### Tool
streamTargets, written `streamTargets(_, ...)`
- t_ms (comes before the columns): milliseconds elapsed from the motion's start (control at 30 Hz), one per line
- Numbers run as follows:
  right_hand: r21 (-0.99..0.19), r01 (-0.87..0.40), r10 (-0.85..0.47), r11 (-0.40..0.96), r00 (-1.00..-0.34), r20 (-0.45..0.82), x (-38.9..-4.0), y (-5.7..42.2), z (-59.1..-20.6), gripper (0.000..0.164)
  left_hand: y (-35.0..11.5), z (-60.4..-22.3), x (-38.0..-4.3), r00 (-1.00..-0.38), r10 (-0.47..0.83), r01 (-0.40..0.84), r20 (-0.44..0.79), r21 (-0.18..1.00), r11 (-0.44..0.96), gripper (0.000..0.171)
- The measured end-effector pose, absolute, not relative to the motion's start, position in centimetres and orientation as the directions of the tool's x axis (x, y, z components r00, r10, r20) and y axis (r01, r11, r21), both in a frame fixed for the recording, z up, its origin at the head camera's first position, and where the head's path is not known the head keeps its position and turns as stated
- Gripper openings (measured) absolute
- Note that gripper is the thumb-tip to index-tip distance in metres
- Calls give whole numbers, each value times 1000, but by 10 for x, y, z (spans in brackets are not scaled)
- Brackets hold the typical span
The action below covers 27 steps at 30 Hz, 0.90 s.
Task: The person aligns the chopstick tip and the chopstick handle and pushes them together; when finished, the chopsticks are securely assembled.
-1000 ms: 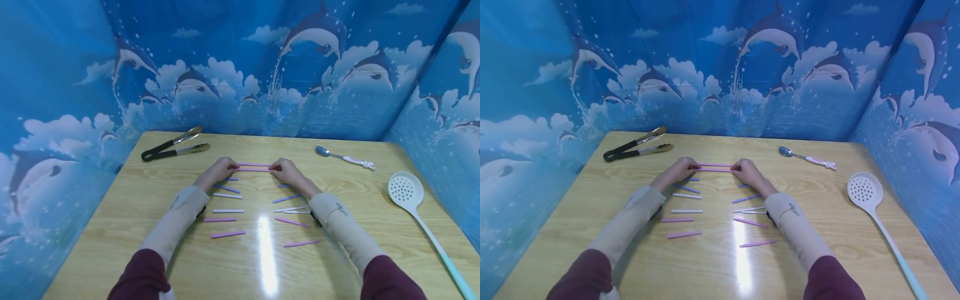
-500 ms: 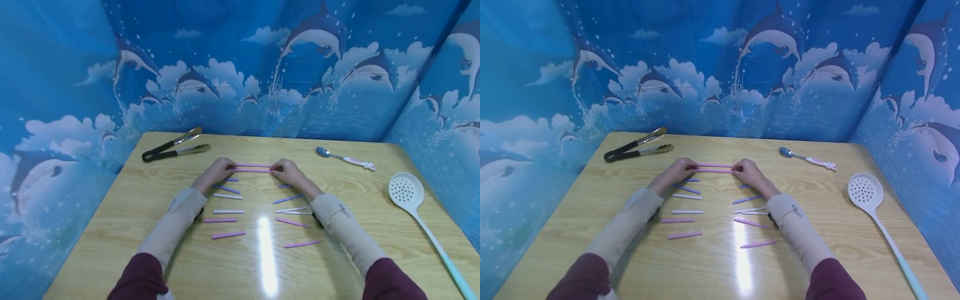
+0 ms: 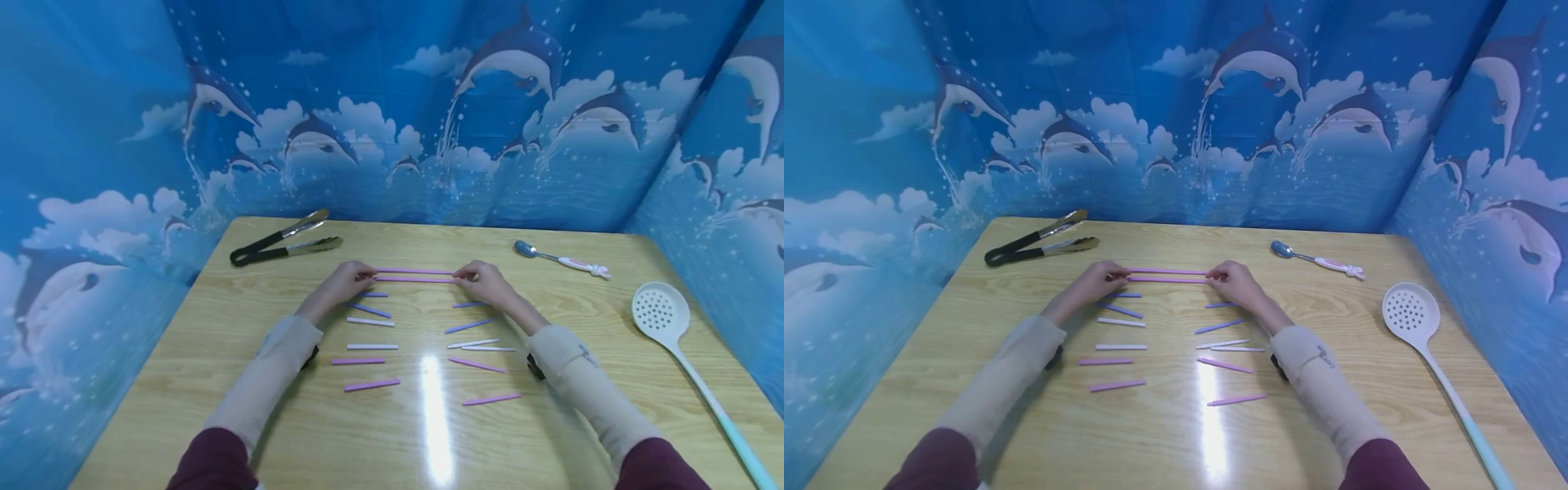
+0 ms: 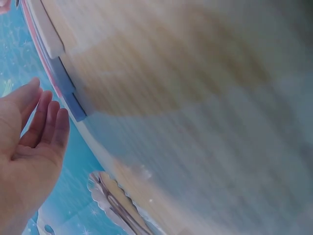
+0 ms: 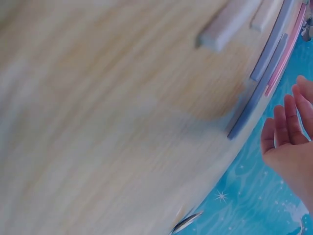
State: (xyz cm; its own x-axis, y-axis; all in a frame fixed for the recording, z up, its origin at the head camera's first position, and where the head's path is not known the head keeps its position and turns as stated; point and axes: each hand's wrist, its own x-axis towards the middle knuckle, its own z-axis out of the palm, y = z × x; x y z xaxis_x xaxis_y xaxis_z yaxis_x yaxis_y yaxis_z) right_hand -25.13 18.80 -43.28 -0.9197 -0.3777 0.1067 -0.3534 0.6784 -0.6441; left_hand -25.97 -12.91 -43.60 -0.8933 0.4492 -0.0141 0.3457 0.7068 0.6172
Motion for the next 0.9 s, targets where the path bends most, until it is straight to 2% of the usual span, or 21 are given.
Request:
streamTargets(333,-649,-307,-391,696,-920,16,-234,202,-427,21,-144,-439,-247,-893,450,350,3,634,689,28)
streamTargets(633,-636,-308,-397,707,-918,3,-228,210,-430,20,-156,-438,-240,-894,445,280,-56,706,651,30)
streamTargets(900,-645,-339,-459,685,-888,-20,-228,212,-436,21,-155,-441,-243,-883,464,281,-67,717,638,29)
